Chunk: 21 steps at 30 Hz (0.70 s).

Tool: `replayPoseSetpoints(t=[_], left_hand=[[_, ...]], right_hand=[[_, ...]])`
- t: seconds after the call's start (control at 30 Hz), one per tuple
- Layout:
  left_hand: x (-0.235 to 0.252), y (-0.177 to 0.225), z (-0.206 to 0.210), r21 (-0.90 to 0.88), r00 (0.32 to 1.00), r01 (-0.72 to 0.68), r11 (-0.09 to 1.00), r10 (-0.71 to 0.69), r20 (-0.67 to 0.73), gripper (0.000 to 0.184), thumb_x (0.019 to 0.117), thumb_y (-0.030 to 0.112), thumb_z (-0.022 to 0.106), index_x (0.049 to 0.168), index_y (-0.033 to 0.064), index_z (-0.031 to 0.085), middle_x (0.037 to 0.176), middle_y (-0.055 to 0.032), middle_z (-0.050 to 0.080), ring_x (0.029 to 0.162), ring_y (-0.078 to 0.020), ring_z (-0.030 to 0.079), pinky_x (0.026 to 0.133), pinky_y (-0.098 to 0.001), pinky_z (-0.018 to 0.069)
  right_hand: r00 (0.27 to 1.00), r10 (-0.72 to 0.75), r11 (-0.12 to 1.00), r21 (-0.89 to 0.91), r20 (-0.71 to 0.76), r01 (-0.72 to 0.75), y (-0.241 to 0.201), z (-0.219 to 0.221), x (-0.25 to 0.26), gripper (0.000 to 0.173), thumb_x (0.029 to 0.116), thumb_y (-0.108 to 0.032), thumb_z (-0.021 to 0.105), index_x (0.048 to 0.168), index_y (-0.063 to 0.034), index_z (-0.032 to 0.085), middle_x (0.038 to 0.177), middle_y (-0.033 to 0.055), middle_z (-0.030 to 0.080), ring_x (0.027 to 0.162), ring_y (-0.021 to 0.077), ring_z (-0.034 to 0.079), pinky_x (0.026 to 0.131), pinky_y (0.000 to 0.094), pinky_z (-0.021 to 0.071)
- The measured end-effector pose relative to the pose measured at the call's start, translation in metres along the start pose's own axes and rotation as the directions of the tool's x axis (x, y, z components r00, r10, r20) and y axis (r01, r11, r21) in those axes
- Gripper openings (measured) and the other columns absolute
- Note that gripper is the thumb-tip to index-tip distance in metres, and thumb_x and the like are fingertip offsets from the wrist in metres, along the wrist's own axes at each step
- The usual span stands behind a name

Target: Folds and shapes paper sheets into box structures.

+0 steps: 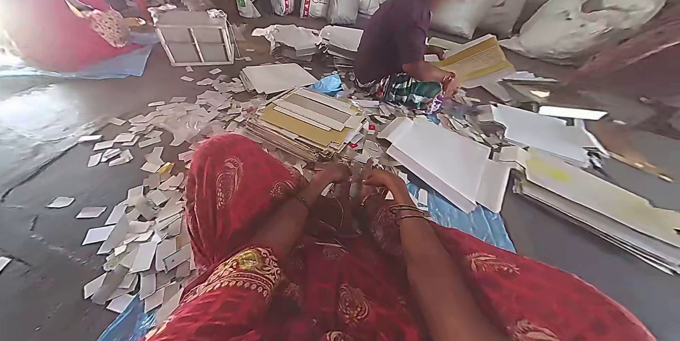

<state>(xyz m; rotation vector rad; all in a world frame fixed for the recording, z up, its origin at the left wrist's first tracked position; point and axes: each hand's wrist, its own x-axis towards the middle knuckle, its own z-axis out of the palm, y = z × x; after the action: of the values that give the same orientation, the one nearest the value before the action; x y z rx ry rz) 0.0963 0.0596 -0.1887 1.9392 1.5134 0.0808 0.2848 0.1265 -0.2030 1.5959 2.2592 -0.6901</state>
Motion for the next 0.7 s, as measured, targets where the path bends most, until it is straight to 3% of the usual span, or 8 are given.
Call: replayPoseSetpoints(t=[0.13,0.2,0.23,0.33,0.4,0.5,0.57,0.7], left_hand=[[0.023,-0.001,-0.005,-0.163,0.991,-0.032,0.986,0.010,-0.137,0.038,0.1053,0.020,0.050,0.139,0.0054,0.060,0.133,-0.0207,0.064,0.128,-0.0347,0.058,0.110,-0.0549,0.0419],[0.037,-0.009,-0.013,-0.203,0.968,0.012,0.979,-0.063,-0.244,0.036,0.1060,0.024,0.049,0.136,0.0103,0.063,0.130,-0.0173,0.066,0.124,-0.0340,0.061,0.106,-0.0583,0.0448],[0.046,-0.017,-0.019,-0.225,0.947,0.028,0.974,-0.098,-0.306,0.035,0.1051,0.024,0.050,0.134,0.0115,0.064,0.128,-0.0164,0.067,0.122,-0.0345,0.062,0.104,-0.0605,0.0463],[0.067,-0.039,-0.042,-0.201,0.879,0.076,0.977,-0.161,-0.448,0.036,0.1014,0.020,0.056,0.135,0.0113,0.063,0.133,-0.0147,0.065,0.125,-0.0346,0.060,0.104,-0.0600,0.0465],[0.082,-0.058,-0.058,-0.144,0.862,0.121,0.982,-0.176,-0.476,0.041,0.0997,0.016,0.058,0.140,0.0101,0.059,0.142,-0.0178,0.058,0.133,-0.0378,0.052,0.109,-0.0604,0.0421],[0.112,-0.086,-0.081,-0.023,0.886,0.169,0.985,-0.162,-0.435,0.052,0.0989,0.019,0.061,0.149,0.0106,0.049,0.157,-0.0171,0.043,0.146,-0.0373,0.038,0.115,-0.0595,0.0345],[0.135,-0.097,-0.093,0.048,0.907,0.184,0.982,-0.150,-0.393,0.059,0.0986,0.022,0.063,0.153,0.0110,0.044,0.161,-0.0157,0.038,0.149,-0.0370,0.032,0.117,-0.0608,0.0318],[0.179,-0.114,-0.106,0.185,0.927,0.178,0.966,-0.102,-0.360,0.062,0.0988,0.027,0.065,0.155,0.0143,0.042,0.163,-0.0106,0.036,0.151,-0.0338,0.029,0.119,-0.0664,0.0238]], right_hand=[[0.996,0.074,0.990,0.123,-0.040,-0.069,0.013,-0.002,0.000,0.056,0.0958,-0.039,0.066,0.134,0.0013,0.060,0.129,0.0288,0.062,0.120,0.0461,0.060,0.097,0.0692,0.0446],[0.992,0.101,0.982,0.167,-0.069,-0.088,0.018,-0.002,0.002,0.051,0.0989,-0.035,0.061,0.137,-0.0017,0.056,0.124,0.0262,0.064,0.106,0.0416,0.067,0.087,0.0639,0.0534],[0.985,0.128,0.982,0.156,-0.115,-0.109,0.016,-0.003,0.001,0.049,0.1004,-0.033,0.058,0.138,-0.0020,0.056,0.124,0.0259,0.064,0.106,0.0417,0.067,0.087,0.0632,0.0532],[0.947,0.139,0.987,0.120,-0.289,-0.108,0.002,-0.004,0.004,0.040,0.1040,-0.020,0.051,0.137,-0.0001,0.058,0.135,0.0280,0.059,0.129,0.0456,0.055,0.104,0.0639,0.0424],[0.913,0.064,0.987,0.159,-0.403,0.001,0.001,0.006,0.031,0.038,0.1023,-0.014,0.054,0.138,-0.0035,0.060,0.143,0.0281,0.053,0.135,0.0469,0.048,0.109,0.0642,0.0387],[0.892,0.021,0.970,0.225,-0.451,0.091,-0.004,0.027,0.072,0.051,0.1015,-0.025,0.056,0.151,-0.0132,0.051,0.161,0.0219,0.037,0.149,0.0455,0.031,0.118,0.0684,0.0232],[0.899,0.037,0.973,0.220,-0.437,0.067,-0.009,0.043,0.087,0.056,0.1030,-0.039,0.052,0.154,-0.0177,0.047,0.163,0.0197,0.034,0.152,0.0452,0.025,0.120,0.0702,0.0124],[0.916,0.030,0.984,0.171,-0.400,0.043,-0.025,0.055,0.104,0.056,0.1060,-0.038,0.047,0.150,-0.0041,0.047,0.162,0.0233,0.034,0.153,0.0434,0.024,0.123,0.0665,0.0079]])
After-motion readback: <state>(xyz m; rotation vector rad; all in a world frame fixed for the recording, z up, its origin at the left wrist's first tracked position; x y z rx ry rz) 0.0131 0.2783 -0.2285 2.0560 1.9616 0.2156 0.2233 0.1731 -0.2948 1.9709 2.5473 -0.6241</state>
